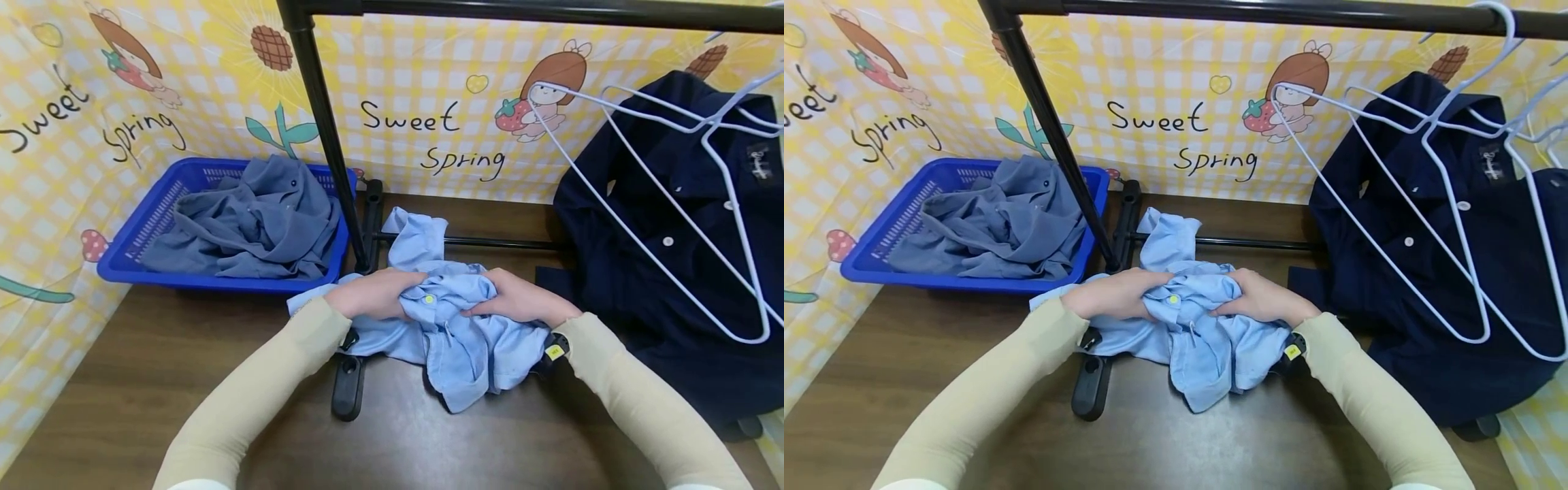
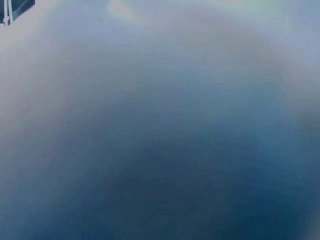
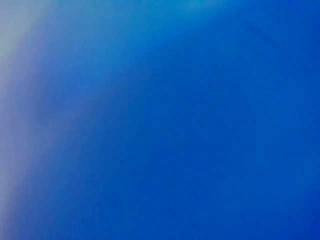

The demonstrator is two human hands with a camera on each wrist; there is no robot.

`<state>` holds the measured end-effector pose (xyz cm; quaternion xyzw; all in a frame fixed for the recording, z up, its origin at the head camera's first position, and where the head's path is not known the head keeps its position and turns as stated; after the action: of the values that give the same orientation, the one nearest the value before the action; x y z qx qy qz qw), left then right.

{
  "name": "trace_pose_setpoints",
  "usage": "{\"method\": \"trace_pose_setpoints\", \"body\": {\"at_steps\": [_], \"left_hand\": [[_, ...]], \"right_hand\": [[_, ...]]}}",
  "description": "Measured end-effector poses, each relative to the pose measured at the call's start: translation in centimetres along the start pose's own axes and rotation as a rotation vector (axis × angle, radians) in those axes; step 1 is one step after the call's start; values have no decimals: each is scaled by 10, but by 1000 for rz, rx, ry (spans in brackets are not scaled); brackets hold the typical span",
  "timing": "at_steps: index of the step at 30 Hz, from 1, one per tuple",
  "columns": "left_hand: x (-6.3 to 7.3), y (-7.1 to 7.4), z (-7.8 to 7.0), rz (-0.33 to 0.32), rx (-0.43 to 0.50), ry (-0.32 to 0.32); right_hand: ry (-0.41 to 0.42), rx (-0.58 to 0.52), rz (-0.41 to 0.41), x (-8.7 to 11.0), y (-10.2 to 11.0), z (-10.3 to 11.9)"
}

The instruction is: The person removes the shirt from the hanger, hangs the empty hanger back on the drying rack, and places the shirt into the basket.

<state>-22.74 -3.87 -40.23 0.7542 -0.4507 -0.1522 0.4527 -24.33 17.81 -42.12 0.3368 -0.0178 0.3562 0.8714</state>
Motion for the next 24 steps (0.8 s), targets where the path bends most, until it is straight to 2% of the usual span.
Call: {"method": "trace_pose_setpoints", "body": {"at_steps": [3,6,9,11,14,18,21,24], "left_hand": [[5,6,-1,-65,-8,-39],[10,14,-4,-172,-54,-66],[20,24,-9,-307,-94,-93],[30,32,-15,-422,-104,-115],[50,47,-27,-607,-106,-154],[82,67,-45,-845,-121,-215],[111,85,-62,-1012,-192,-252],[142,105,-81,-1176,-280,-262]], "right_hand": [[37,-36,-92,-1,1,7],[83,-3,-218,0,2,20],[140,26,-330,2,5,38],[189,20,-388,4,6,51],[267,-10,-445,6,7,74],[370,-89,-459,7,6,110],[472,-143,-467,5,6,144],[620,-162,-498,2,5,181]]}}
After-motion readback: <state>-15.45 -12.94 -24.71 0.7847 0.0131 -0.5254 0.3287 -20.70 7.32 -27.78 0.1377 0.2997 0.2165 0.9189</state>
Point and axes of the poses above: each hand's wrist, its own x-axis away from the middle knuckle, its own y-axis out of the back of the hand, z = x × y, the point moved 5 cm from there along -x, towards the middle knuckle, and after that the axes turned 14 degrees about -y, right-handed, at the moved point
